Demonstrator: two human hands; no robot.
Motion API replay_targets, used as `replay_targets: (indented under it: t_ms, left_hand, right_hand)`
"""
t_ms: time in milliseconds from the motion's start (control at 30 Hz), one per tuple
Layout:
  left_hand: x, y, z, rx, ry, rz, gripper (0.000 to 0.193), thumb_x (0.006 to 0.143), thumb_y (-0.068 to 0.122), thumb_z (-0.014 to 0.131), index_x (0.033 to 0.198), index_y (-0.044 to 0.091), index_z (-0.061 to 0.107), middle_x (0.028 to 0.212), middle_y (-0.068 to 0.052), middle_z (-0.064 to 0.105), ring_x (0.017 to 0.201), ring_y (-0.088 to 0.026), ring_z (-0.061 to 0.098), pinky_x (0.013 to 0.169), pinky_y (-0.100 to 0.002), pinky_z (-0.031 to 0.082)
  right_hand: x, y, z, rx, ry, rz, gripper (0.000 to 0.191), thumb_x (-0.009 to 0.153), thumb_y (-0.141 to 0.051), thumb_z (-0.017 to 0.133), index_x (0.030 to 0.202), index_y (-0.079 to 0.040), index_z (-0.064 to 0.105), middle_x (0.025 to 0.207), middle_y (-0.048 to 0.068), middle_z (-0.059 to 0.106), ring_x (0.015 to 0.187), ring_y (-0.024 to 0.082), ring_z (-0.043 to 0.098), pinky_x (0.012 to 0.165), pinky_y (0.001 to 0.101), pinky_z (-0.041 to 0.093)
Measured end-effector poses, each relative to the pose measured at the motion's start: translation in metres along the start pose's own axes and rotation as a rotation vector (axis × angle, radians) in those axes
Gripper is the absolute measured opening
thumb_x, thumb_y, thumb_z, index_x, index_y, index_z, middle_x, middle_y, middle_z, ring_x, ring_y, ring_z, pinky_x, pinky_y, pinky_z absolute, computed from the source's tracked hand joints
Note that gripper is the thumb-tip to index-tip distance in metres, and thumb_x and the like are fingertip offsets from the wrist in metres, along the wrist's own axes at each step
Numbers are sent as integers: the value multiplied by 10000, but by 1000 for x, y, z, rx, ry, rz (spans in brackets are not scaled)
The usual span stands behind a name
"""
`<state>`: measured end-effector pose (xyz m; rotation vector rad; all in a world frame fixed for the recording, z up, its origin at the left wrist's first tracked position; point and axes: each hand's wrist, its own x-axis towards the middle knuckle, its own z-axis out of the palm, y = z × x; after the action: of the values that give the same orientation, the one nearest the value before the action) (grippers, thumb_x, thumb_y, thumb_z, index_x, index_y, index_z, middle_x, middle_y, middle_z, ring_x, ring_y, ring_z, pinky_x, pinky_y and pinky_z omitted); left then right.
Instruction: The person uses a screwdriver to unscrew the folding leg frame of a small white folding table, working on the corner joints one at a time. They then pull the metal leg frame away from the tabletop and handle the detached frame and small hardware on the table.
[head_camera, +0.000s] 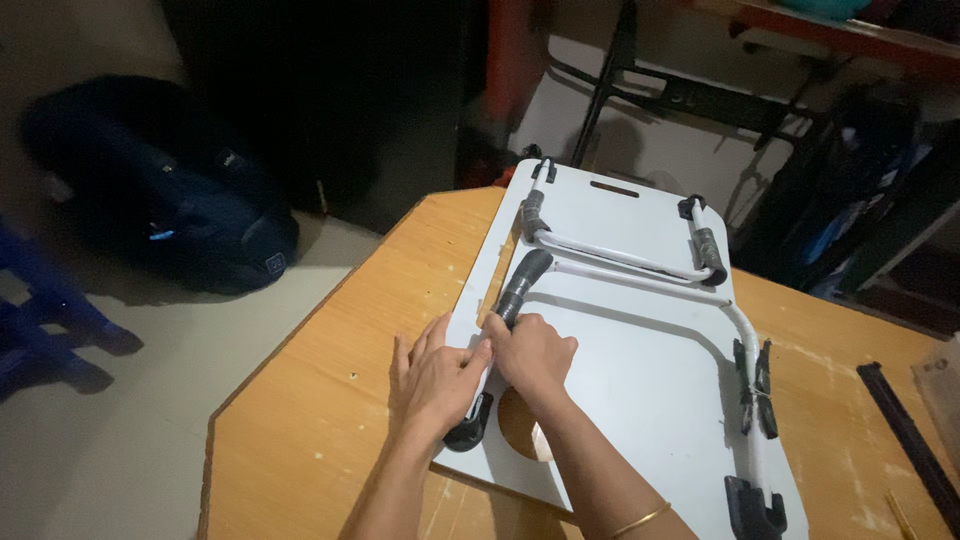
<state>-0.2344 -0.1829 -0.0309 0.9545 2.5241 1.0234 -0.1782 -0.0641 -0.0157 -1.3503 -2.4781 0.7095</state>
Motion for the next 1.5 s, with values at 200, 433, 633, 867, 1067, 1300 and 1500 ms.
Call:
replay_targets:
  t_ms: [200,433,633,867,1067,1300,1500]
  left_hand:
    - [1,0,-4,-5,-61,-42,585,935,567,487,892,116,857,1628,-30,358,1544,-156,218,1280,-461,-43]
    - [-5,-3,-6,-123,50,54,464,938,472,501,1003,151,830,1595,-59,413,1510,-182,293,1273,-479,0]
    - [-4,3,-9,-13,-92,35,492,930,533,469,1089,231,824,1633,-87,285,1550,-204,147,1250,-510,-86]
    - [6,4,-9,10,-189,3,508,943,546,440,1112,229,799,1692,-100,147,1583,-201,13,1217,-557,-150]
    - [6,3,-1,15,-150,-18,527,953,533,409,1099,214,803,1698,-79,172,1587,-190,44,1232,-551,-151]
    - [0,3,2,19,-45,33,497,969,499,454,997,161,817,1675,-95,257,1585,-215,127,1258,-544,-102]
    - [-11,-1,0,-15,-49,154,455,990,488,478,1027,147,778,1641,-176,272,1569,-263,120,1234,-583,-85]
  right_hand:
    - [1,0,-2,-13,-4,-16,520,890,-512,550,709,-78,772,625,109,710,654,310,683,898,431,375]
    - [-22,19,-5,254,124,-219,431,933,-483,600,823,-97,756,600,91,685,573,283,658,797,422,480]
    - [-25,39,3,361,258,-389,482,932,-399,613,1311,-101,614,1069,85,768,924,279,714,928,474,450]
    - [-20,27,5,56,248,-236,490,908,-513,579,920,-85,816,1483,131,533,1485,338,328,1181,680,90]
    - [9,12,8,-10,21,-72,536,896,-502,511,961,-78,831,1630,84,350,1538,339,173,1144,751,-72]
    - [25,16,24,-6,132,-122,524,903,-471,523,1008,-48,814,1572,113,449,1498,287,322,1174,722,-23]
    - [26,20,19,71,141,-145,450,937,-431,465,935,-201,852,1459,120,554,1452,292,397,1181,701,-65]
